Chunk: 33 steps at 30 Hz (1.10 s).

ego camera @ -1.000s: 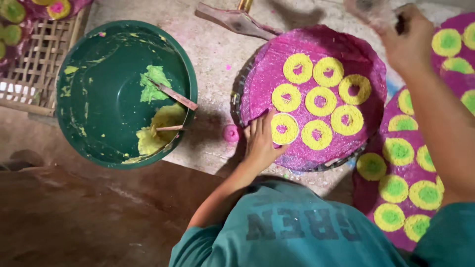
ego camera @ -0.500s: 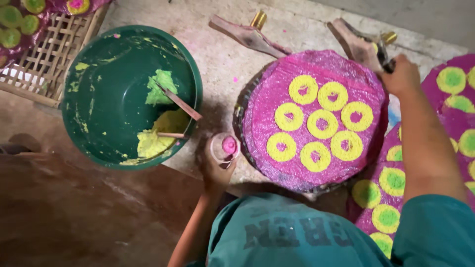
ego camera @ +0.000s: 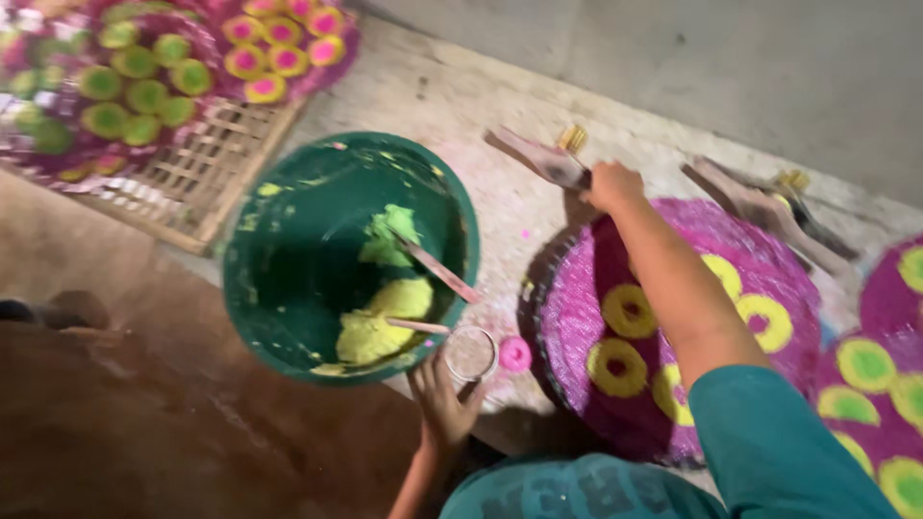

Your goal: The person uses a manual dough press to form yellow dough into ring shapes on a pink tray. They repeatedly load dough into the press, squeeze the handles to extrude the rings, and then scoop green paste into the center of each ring using a small stick. The finished items are arranged on trays and placed on a bamboo rack.

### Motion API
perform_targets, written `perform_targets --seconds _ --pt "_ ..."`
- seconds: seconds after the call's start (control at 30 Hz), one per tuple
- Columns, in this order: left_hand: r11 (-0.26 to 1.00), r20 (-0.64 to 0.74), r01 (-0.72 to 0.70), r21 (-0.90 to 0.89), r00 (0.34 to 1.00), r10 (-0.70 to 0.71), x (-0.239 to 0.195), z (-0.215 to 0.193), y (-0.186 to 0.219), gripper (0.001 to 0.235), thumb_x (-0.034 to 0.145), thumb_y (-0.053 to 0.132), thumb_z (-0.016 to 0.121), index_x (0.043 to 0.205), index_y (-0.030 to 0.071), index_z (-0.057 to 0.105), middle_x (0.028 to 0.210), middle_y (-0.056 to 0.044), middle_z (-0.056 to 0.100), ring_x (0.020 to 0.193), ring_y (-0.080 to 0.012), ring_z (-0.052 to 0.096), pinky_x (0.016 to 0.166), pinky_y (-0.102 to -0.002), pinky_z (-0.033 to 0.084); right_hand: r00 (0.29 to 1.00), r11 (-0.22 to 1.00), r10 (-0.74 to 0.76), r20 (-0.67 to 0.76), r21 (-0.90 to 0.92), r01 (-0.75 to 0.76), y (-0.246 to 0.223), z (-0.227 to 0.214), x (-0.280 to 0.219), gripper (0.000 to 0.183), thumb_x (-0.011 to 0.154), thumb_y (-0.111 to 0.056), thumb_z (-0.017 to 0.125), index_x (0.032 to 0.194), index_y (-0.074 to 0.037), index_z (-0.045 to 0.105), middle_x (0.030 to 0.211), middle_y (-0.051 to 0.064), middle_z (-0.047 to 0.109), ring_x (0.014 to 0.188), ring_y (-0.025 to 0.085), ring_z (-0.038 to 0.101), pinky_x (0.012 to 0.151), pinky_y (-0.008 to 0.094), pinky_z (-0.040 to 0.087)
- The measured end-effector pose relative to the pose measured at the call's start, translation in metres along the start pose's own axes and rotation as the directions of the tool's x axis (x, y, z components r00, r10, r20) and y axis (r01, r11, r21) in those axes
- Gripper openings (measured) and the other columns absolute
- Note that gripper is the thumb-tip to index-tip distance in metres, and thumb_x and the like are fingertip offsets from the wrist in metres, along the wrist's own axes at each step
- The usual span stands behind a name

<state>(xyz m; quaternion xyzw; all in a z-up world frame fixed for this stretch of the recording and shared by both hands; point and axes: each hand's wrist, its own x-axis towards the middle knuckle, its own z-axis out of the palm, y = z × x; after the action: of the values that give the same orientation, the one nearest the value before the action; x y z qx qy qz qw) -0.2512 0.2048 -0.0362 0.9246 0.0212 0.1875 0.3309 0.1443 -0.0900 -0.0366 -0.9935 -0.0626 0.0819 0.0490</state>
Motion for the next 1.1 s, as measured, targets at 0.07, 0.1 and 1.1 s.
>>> perform_targets --seconds 0.07,0.1,1.1 --pt "0.994 -0.029 -0.054 -0.096 0.998 0.052 -0.004 -0.015 0.01 0.077 0.074 0.024 0.083 0.139 -0.002 0.05 0.137 -0.024 0.052 0.126 -0.0443 0.049 0.106 -0.053 0.04 1.0 0.999 -0.022 -0.004 0.04 0.022 -0.009 0.001 0.007 0.044 0.081 -0.031 0.076 0.117 -0.007 0.067 0.115 0.02 0.071 0.11 0.039 0.068 0.091 0.05 0.055" --pt "0.987 -0.045 -0.082 -0.141 0.996 0.076 -0.003 -0.024 0.014 0.07 0.077 0.019 0.08 0.138 -0.001 0.053 0.138 -0.023 0.054 0.127 -0.0433 0.051 0.105 -0.051 0.043 0.998 0.994 -0.057 -0.037 0.093 0.06 -0.013 -0.002 0.008 0.05 0.077 -0.028 0.077 0.119 -0.005 0.064 0.113 0.022 0.07 0.106 0.04 0.068 0.089 0.05 0.056" --pt "0.747 0.456 -0.354 -0.562 0.621 0.637 0.067 -0.29 0.042 0.042 0.099 0.022 0.053 0.139 0.01 0.057 0.136 -0.018 0.064 0.124 -0.0355 0.062 0.1 -0.043 0.052 0.048 0.299 -0.937 0.345 0.725 0.621 -0.241 -0.22 -0.326 0.055 0.106 -0.054 0.047 0.118 -0.004 0.065 0.097 0.013 0.069 0.094 0.03 0.068 0.081 0.041 0.054"
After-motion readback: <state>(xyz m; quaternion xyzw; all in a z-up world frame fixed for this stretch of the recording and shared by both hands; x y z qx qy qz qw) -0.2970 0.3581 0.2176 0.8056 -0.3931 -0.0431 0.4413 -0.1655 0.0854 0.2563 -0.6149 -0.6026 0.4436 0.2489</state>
